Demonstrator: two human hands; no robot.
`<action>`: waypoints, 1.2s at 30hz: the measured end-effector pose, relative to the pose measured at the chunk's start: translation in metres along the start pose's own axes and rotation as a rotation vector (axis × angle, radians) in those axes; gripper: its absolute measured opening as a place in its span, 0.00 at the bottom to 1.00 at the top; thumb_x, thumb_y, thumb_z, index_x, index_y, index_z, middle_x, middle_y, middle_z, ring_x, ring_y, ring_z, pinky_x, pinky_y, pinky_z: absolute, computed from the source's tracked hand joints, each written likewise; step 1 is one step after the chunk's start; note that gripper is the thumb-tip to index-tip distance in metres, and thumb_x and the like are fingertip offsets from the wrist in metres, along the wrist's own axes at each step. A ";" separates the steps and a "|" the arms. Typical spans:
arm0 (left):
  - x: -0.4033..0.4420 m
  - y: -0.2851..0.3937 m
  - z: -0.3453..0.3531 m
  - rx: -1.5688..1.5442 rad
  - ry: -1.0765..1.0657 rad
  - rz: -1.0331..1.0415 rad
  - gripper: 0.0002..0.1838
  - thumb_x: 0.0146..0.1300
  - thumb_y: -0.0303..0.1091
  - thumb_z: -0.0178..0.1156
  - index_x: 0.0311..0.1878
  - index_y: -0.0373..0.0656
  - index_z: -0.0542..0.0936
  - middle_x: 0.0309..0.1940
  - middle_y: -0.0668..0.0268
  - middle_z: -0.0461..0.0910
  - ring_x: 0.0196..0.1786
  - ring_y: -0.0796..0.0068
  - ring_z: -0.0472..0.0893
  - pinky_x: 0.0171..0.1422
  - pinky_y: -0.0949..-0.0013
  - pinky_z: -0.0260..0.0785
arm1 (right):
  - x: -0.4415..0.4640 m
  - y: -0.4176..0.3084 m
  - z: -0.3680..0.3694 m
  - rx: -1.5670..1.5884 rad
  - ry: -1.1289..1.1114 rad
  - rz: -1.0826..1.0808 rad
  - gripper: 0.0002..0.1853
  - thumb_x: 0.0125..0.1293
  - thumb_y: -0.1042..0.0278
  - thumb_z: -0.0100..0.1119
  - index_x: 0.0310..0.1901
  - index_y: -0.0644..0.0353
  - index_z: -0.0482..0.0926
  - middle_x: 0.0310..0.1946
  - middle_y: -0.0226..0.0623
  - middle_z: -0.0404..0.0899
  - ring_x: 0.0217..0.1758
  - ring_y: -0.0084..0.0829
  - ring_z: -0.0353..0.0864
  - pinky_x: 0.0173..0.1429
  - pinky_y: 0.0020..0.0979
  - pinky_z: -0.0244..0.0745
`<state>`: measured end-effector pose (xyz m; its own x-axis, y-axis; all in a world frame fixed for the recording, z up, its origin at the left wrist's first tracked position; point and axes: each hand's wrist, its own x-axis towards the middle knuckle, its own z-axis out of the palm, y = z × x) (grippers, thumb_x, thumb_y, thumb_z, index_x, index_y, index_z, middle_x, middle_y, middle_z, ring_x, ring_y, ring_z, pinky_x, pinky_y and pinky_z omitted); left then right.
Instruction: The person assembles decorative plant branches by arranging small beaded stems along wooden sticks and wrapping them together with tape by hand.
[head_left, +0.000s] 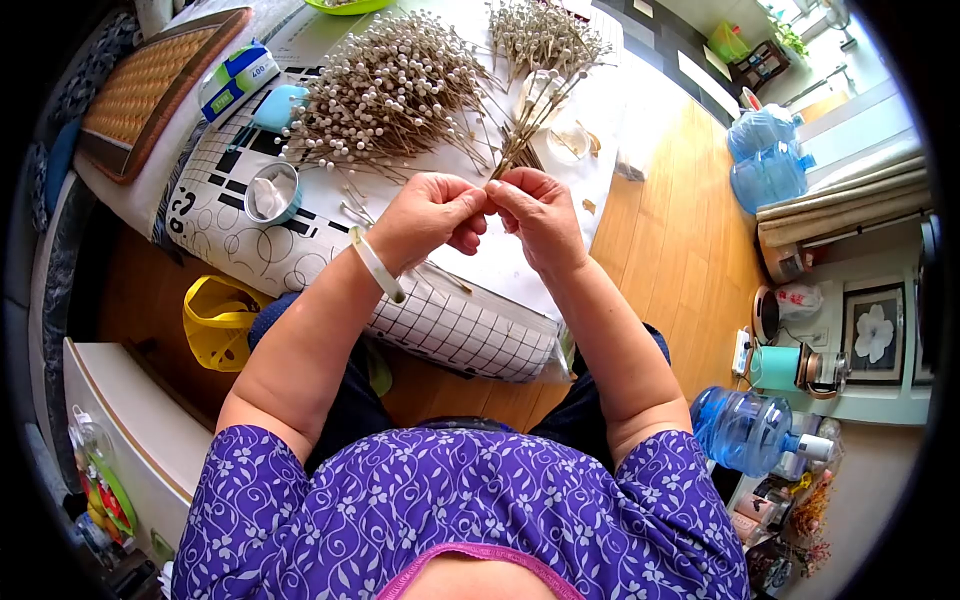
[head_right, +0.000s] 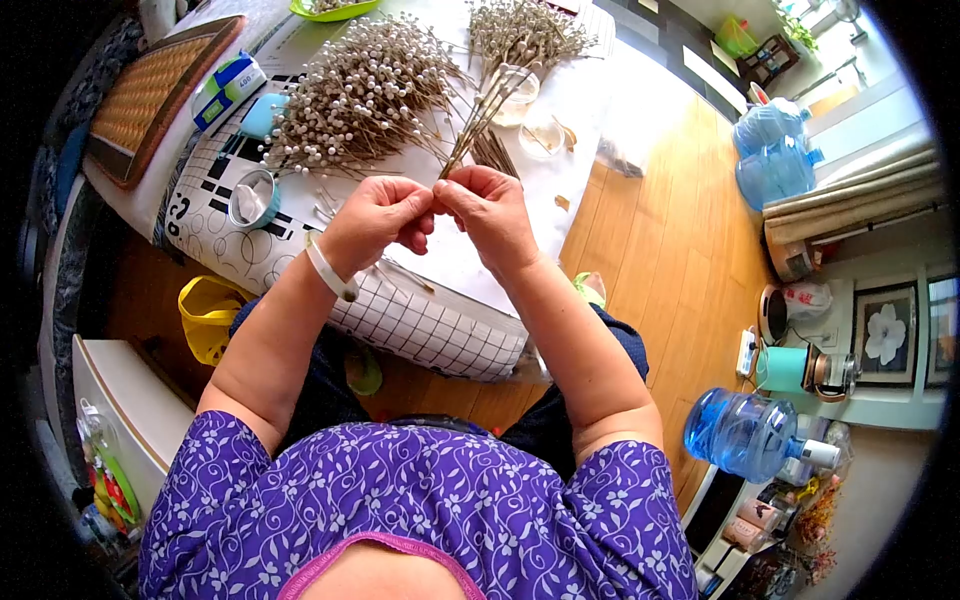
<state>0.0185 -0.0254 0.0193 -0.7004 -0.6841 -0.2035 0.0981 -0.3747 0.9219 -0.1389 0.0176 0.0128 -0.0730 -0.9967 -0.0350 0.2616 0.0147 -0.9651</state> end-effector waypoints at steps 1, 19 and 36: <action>0.000 0.001 0.000 -0.030 0.014 -0.004 0.11 0.61 0.36 0.54 0.32 0.36 0.77 0.19 0.69 0.74 0.20 0.82 0.74 0.25 0.78 0.72 | 0.000 -0.002 -0.001 0.021 -0.031 0.025 0.06 0.56 0.70 0.58 0.28 0.63 0.76 0.20 0.30 0.74 0.19 0.15 0.66 0.23 0.17 0.60; 0.001 -0.005 0.009 0.178 0.145 0.161 0.09 0.58 0.31 0.57 0.29 0.34 0.77 0.20 0.65 0.77 0.21 0.83 0.75 0.24 0.79 0.71 | -0.003 -0.002 -0.001 0.029 -0.029 0.015 0.07 0.55 0.70 0.59 0.25 0.63 0.76 0.18 0.29 0.73 0.19 0.16 0.67 0.23 0.17 0.62; -0.002 -0.007 0.007 0.037 0.077 0.059 0.09 0.59 0.33 0.57 0.33 0.36 0.78 0.22 0.65 0.77 0.21 0.81 0.76 0.25 0.80 0.71 | -0.004 -0.020 -0.014 -0.068 -0.146 0.117 0.08 0.55 0.67 0.60 0.31 0.63 0.78 0.22 0.29 0.76 0.22 0.16 0.69 0.25 0.16 0.63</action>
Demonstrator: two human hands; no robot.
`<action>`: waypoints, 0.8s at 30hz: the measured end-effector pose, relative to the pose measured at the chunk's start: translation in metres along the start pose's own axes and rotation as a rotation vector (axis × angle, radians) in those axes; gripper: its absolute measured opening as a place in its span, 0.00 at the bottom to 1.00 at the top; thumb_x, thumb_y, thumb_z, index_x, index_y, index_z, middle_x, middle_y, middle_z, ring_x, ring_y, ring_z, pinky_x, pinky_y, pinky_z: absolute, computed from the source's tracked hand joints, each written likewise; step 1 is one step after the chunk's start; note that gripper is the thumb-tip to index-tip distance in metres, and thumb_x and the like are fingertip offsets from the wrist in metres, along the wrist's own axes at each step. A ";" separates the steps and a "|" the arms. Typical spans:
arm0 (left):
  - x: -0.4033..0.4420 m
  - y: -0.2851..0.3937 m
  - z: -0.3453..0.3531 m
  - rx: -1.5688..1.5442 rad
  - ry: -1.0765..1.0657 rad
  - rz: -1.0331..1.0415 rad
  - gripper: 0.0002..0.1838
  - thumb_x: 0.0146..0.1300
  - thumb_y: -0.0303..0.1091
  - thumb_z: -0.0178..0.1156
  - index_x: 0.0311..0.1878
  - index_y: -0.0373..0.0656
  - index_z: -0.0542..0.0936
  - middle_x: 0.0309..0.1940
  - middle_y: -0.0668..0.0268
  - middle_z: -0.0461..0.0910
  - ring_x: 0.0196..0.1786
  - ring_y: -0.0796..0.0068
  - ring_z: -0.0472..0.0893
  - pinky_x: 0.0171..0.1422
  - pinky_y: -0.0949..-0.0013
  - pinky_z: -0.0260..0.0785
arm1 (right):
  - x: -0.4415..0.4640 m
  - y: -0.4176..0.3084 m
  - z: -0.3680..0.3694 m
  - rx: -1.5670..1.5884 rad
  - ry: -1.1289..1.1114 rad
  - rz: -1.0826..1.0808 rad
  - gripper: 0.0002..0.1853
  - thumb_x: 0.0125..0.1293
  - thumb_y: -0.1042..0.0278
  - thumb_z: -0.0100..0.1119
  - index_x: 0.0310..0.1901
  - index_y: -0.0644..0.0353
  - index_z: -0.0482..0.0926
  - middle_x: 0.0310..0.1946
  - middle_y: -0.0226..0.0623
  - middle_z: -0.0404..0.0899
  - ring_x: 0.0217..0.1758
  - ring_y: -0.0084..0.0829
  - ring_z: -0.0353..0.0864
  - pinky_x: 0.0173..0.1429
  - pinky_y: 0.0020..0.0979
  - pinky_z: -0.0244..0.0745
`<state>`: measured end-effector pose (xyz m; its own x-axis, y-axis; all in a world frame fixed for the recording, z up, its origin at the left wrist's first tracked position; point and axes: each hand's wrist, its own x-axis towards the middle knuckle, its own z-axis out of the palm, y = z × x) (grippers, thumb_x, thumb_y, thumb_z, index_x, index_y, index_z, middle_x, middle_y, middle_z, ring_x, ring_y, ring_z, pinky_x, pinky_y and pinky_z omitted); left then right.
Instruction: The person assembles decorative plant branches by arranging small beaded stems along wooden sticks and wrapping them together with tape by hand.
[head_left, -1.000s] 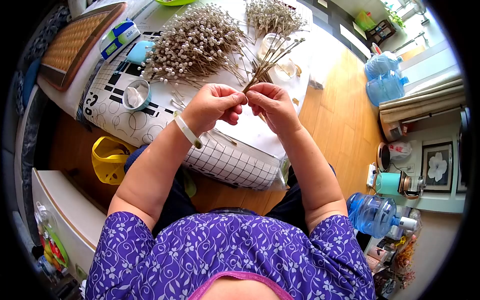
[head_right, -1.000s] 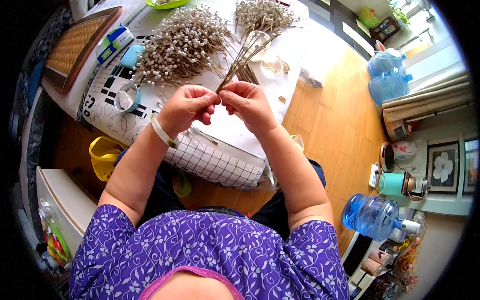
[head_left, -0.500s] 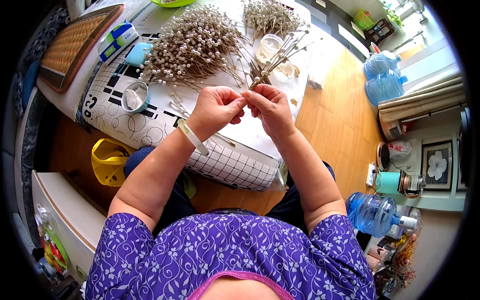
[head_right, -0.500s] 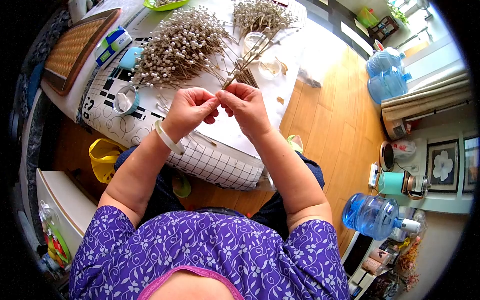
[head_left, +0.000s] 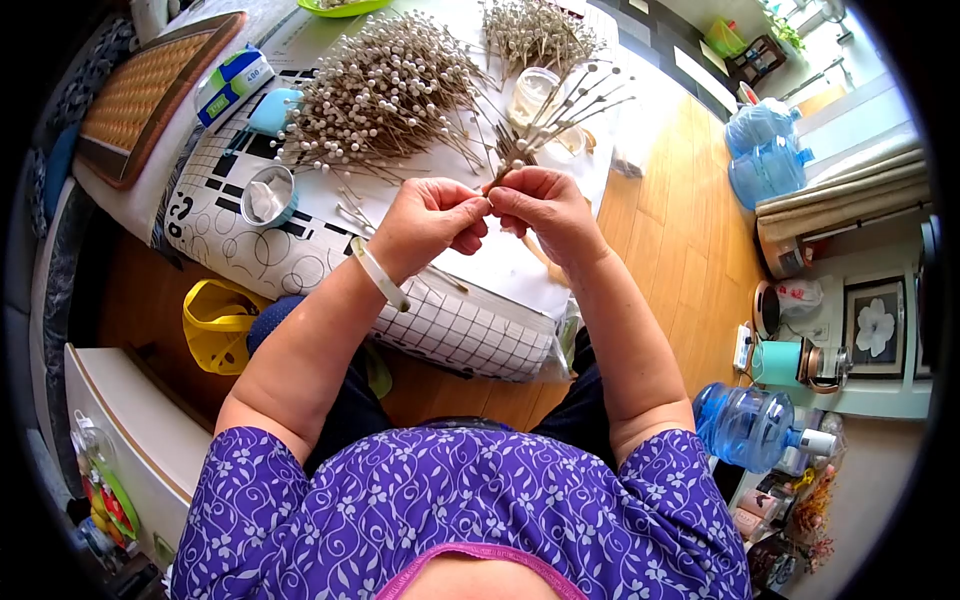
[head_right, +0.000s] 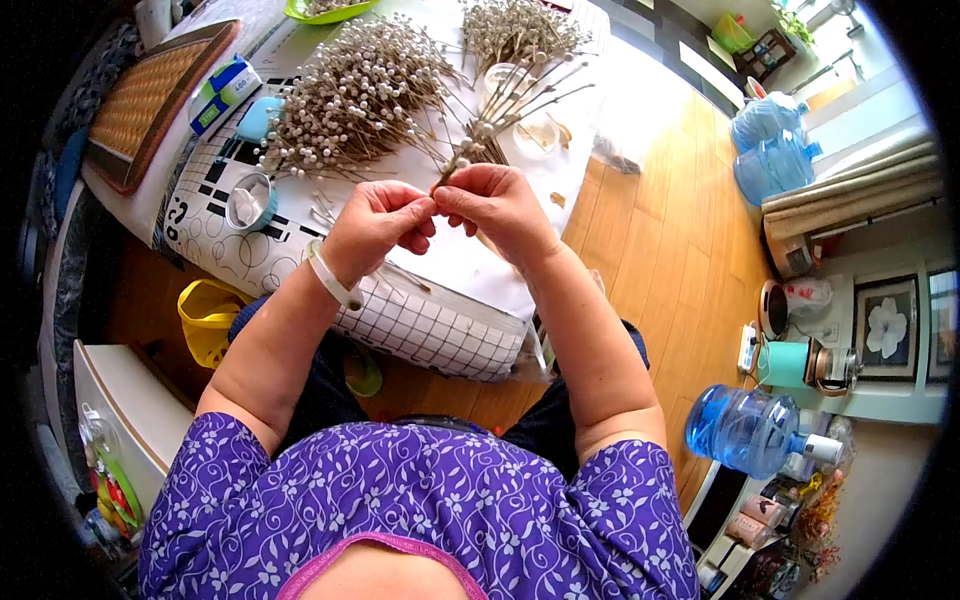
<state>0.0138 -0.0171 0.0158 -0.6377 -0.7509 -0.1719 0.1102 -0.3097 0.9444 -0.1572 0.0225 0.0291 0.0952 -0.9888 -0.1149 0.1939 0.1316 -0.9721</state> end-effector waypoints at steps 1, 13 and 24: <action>0.000 0.001 0.001 0.000 -0.002 -0.003 0.09 0.59 0.33 0.57 0.33 0.36 0.78 0.22 0.65 0.77 0.21 0.81 0.76 0.25 0.80 0.71 | -0.001 0.000 -0.001 -0.031 -0.008 0.006 0.08 0.55 0.67 0.60 0.31 0.64 0.78 0.22 0.29 0.76 0.22 0.16 0.70 0.25 0.16 0.63; -0.001 0.002 0.003 0.069 0.091 0.040 0.08 0.58 0.32 0.58 0.31 0.36 0.78 0.22 0.66 0.77 0.21 0.82 0.76 0.26 0.80 0.71 | -0.003 0.006 0.008 -0.067 0.106 -0.064 0.08 0.56 0.68 0.60 0.31 0.65 0.79 0.19 0.27 0.75 0.21 0.15 0.69 0.24 0.17 0.63; 0.000 0.002 0.001 0.000 -0.065 0.002 0.10 0.61 0.33 0.55 0.35 0.35 0.77 0.25 0.64 0.78 0.25 0.80 0.77 0.29 0.79 0.73 | -0.001 0.006 0.009 -0.149 0.128 -0.137 0.08 0.56 0.70 0.58 0.27 0.66 0.77 0.20 0.28 0.75 0.22 0.15 0.69 0.26 0.17 0.65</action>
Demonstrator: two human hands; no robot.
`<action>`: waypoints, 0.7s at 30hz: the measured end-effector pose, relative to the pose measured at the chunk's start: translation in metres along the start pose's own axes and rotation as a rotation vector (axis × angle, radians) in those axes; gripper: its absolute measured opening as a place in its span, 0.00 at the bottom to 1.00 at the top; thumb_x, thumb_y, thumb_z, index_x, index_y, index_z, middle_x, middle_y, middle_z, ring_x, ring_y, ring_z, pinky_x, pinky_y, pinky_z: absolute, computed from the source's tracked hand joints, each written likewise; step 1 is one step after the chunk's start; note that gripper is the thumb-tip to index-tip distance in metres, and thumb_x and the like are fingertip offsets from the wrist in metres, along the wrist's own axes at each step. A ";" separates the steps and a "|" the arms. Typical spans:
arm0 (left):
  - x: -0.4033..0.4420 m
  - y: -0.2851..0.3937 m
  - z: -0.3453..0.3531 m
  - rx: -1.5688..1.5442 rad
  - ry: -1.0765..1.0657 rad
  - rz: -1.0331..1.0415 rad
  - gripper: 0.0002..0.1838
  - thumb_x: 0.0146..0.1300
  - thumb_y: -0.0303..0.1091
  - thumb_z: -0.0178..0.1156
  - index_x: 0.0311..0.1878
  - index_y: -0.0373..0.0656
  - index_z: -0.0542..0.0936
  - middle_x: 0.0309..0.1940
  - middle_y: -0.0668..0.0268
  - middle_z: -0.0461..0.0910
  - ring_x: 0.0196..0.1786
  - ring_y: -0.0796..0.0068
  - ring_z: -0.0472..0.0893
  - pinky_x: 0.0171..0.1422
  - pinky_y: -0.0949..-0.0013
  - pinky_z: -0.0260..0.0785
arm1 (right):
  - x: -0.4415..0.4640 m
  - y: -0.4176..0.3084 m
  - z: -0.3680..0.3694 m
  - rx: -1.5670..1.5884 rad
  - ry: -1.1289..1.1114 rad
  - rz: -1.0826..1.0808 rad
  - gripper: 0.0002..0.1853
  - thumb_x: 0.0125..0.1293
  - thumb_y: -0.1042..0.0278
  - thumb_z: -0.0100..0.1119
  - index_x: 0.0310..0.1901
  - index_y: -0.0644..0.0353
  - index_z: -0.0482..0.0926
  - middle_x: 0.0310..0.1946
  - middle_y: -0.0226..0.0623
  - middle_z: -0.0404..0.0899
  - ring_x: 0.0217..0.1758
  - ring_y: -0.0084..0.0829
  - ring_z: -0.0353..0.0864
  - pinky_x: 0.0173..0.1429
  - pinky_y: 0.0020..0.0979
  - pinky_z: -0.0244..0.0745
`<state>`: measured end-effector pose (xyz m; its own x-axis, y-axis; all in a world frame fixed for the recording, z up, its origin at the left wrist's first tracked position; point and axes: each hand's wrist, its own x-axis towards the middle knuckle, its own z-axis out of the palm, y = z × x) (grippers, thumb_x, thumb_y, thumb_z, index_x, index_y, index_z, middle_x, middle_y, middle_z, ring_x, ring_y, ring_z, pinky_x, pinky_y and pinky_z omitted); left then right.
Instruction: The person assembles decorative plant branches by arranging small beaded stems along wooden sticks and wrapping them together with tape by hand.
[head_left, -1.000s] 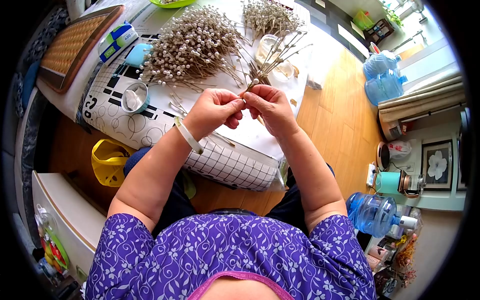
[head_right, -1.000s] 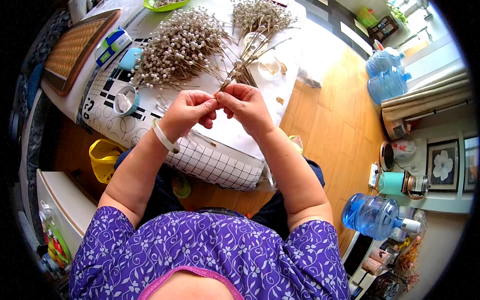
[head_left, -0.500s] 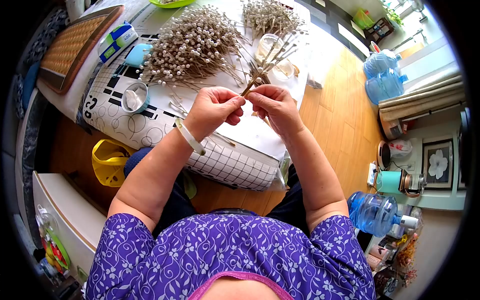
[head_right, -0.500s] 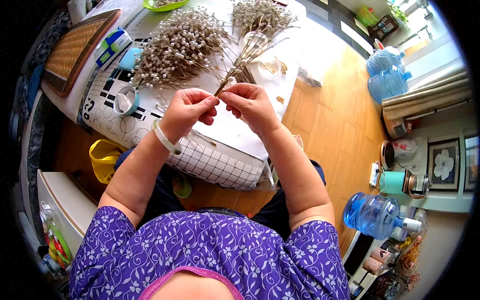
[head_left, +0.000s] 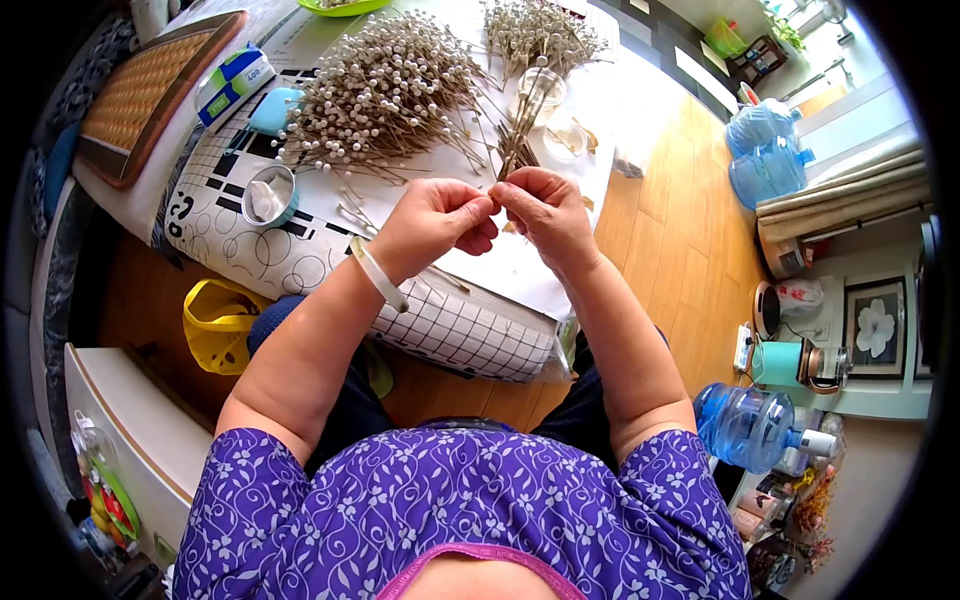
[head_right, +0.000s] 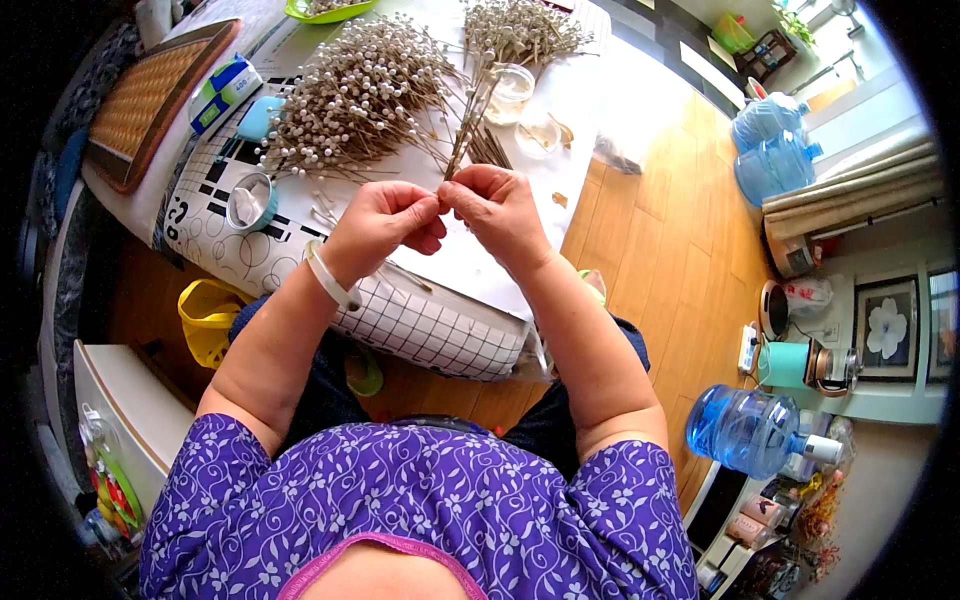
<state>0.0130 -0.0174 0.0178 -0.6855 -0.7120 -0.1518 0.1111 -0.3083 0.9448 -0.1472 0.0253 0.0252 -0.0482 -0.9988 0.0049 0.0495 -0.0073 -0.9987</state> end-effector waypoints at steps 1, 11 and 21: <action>0.000 -0.001 -0.002 0.028 -0.043 -0.032 0.11 0.62 0.34 0.53 0.36 0.35 0.77 0.26 0.63 0.78 0.25 0.79 0.78 0.29 0.79 0.73 | 0.000 0.001 0.001 0.034 -0.012 0.020 0.08 0.56 0.69 0.59 0.28 0.66 0.77 0.20 0.28 0.75 0.23 0.15 0.69 0.26 0.17 0.65; 0.000 -0.008 0.004 0.038 0.105 0.033 0.09 0.59 0.32 0.57 0.32 0.34 0.77 0.21 0.64 0.78 0.22 0.79 0.77 0.28 0.78 0.73 | 0.002 0.001 -0.003 0.037 -0.061 0.054 0.07 0.55 0.69 0.59 0.27 0.65 0.78 0.19 0.27 0.75 0.21 0.14 0.69 0.23 0.17 0.63; 0.009 -0.014 -0.010 0.128 -0.027 0.165 0.10 0.59 0.34 0.56 0.39 0.37 0.79 0.30 0.66 0.80 0.33 0.80 0.78 0.39 0.78 0.71 | 0.006 0.014 -0.002 -0.279 -0.156 -0.094 0.07 0.54 0.72 0.58 0.28 0.69 0.78 0.19 0.29 0.76 0.22 0.14 0.69 0.26 0.19 0.67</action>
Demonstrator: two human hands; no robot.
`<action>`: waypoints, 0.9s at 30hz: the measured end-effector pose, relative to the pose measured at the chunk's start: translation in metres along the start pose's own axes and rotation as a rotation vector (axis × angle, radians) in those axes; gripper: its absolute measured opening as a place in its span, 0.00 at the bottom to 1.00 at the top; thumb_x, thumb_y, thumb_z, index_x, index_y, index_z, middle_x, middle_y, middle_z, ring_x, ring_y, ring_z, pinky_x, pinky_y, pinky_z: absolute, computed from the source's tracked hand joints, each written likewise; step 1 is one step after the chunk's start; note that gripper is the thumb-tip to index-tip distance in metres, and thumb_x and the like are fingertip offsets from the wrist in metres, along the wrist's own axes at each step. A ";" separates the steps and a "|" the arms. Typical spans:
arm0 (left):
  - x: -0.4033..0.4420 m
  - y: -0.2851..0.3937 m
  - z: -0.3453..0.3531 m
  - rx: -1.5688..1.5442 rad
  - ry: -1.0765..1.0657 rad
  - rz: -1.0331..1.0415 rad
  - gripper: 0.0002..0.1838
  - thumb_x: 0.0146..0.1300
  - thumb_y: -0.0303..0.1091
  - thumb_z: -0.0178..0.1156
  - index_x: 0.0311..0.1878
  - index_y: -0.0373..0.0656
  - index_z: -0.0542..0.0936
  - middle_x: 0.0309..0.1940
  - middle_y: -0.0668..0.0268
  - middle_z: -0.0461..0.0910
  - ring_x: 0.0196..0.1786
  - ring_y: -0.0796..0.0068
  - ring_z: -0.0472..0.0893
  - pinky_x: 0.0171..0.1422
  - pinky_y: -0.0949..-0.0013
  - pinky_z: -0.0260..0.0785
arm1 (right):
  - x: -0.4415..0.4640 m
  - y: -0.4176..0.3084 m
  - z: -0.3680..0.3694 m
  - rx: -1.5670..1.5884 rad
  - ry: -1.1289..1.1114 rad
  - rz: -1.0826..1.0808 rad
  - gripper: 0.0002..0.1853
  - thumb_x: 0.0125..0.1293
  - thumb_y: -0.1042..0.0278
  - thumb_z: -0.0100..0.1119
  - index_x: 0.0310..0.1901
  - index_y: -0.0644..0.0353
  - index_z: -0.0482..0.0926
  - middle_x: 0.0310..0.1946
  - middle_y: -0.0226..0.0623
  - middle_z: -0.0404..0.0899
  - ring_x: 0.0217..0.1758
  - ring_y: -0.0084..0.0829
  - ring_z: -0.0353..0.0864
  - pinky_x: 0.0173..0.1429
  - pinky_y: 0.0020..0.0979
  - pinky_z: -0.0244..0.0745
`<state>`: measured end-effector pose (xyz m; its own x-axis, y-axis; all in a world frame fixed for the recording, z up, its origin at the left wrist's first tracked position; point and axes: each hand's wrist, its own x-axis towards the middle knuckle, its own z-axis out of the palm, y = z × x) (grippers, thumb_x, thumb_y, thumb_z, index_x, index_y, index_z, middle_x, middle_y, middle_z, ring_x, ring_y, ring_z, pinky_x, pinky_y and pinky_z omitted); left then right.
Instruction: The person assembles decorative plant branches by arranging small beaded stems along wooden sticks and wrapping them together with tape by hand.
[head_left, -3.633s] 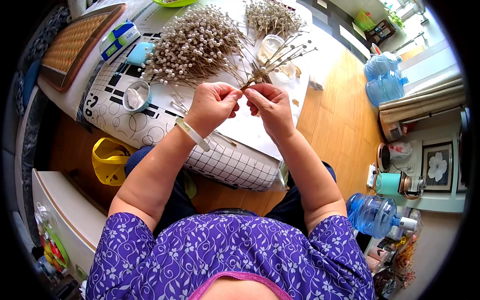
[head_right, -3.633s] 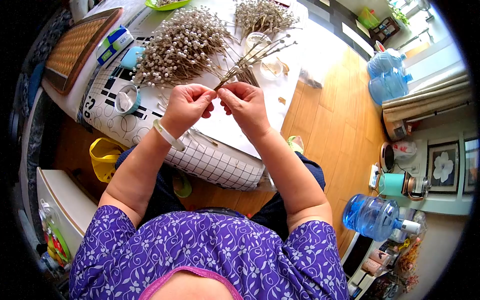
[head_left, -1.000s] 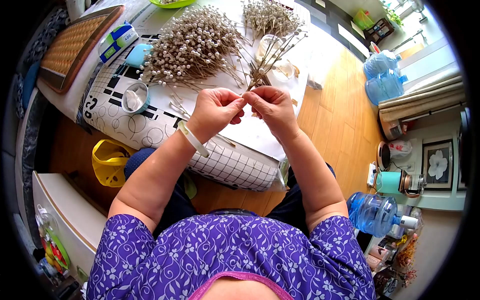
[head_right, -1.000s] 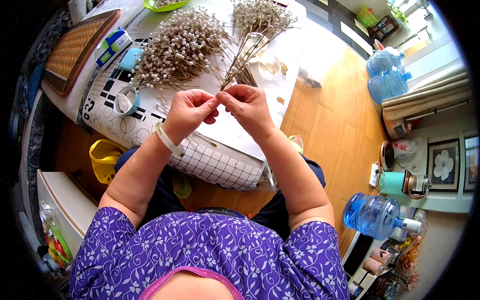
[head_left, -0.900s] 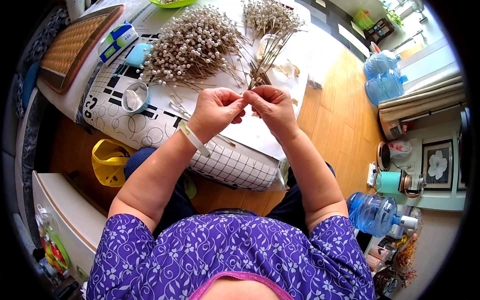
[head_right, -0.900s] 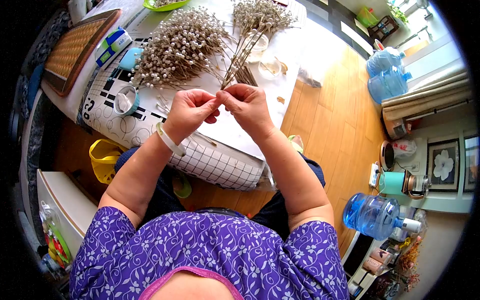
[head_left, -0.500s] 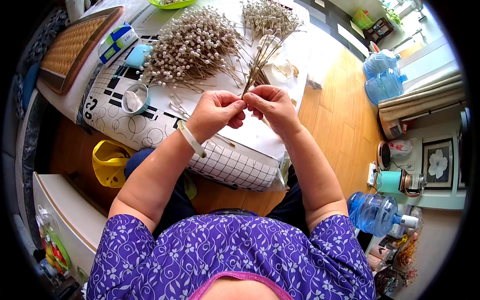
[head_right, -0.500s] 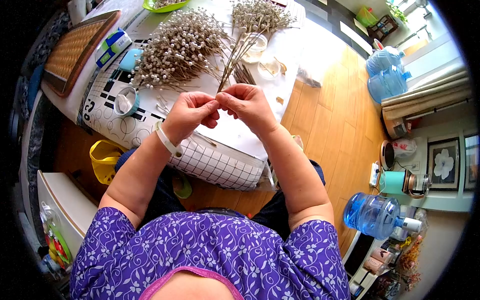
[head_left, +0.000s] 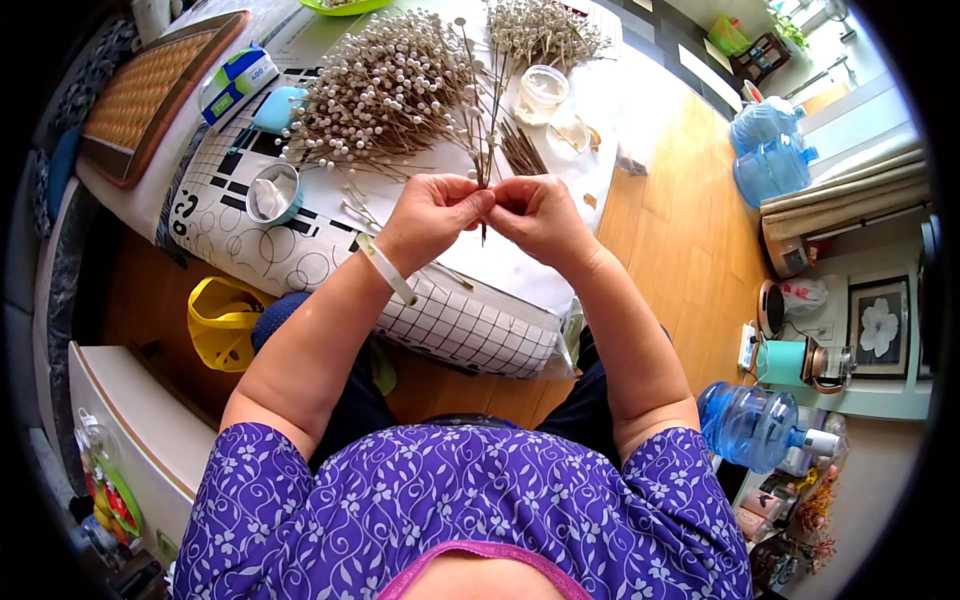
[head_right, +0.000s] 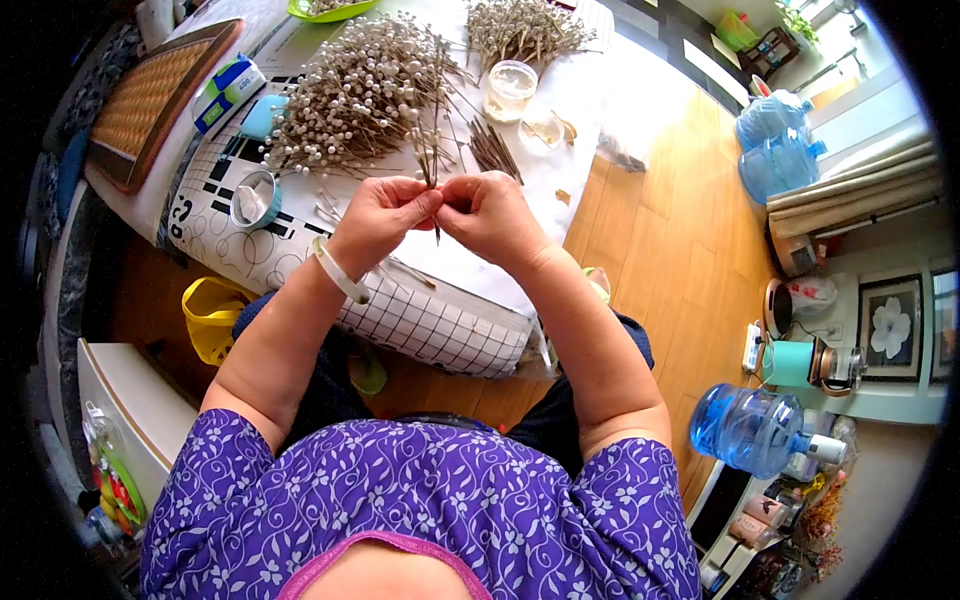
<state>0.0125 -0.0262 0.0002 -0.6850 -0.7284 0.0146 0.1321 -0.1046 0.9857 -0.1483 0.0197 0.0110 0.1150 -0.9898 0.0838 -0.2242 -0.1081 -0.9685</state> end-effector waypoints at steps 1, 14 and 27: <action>0.000 -0.002 0.002 -0.064 0.051 -0.011 0.09 0.59 0.33 0.57 0.38 0.36 0.79 0.30 0.65 0.80 0.33 0.79 0.78 0.39 0.77 0.71 | 0.002 0.003 -0.001 -0.075 -0.008 -0.022 0.07 0.54 0.72 0.59 0.29 0.69 0.78 0.19 0.29 0.76 0.22 0.14 0.70 0.27 0.19 0.67; 0.002 -0.002 0.003 -0.240 0.142 0.089 0.06 0.54 0.28 0.61 0.33 0.35 0.79 0.28 0.62 0.80 0.31 0.77 0.78 0.38 0.76 0.71 | 0.000 -0.020 -0.006 0.039 -0.102 0.150 0.06 0.54 0.70 0.63 0.28 0.63 0.79 0.20 0.28 0.77 0.22 0.13 0.72 0.25 0.15 0.66; 0.004 -0.001 0.009 -0.260 0.104 0.098 0.10 0.57 0.31 0.58 0.39 0.34 0.78 0.32 0.62 0.80 0.34 0.78 0.78 0.43 0.76 0.70 | -0.002 -0.014 0.004 -0.022 0.066 0.023 0.07 0.51 0.73 0.56 0.28 0.69 0.77 0.14 0.27 0.71 0.19 0.13 0.64 0.23 0.21 0.63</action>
<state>0.0038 -0.0229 0.0007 -0.5843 -0.8079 0.0773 0.3827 -0.1904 0.9040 -0.1420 0.0234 0.0232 0.0458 -0.9959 0.0776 -0.2475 -0.0866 -0.9650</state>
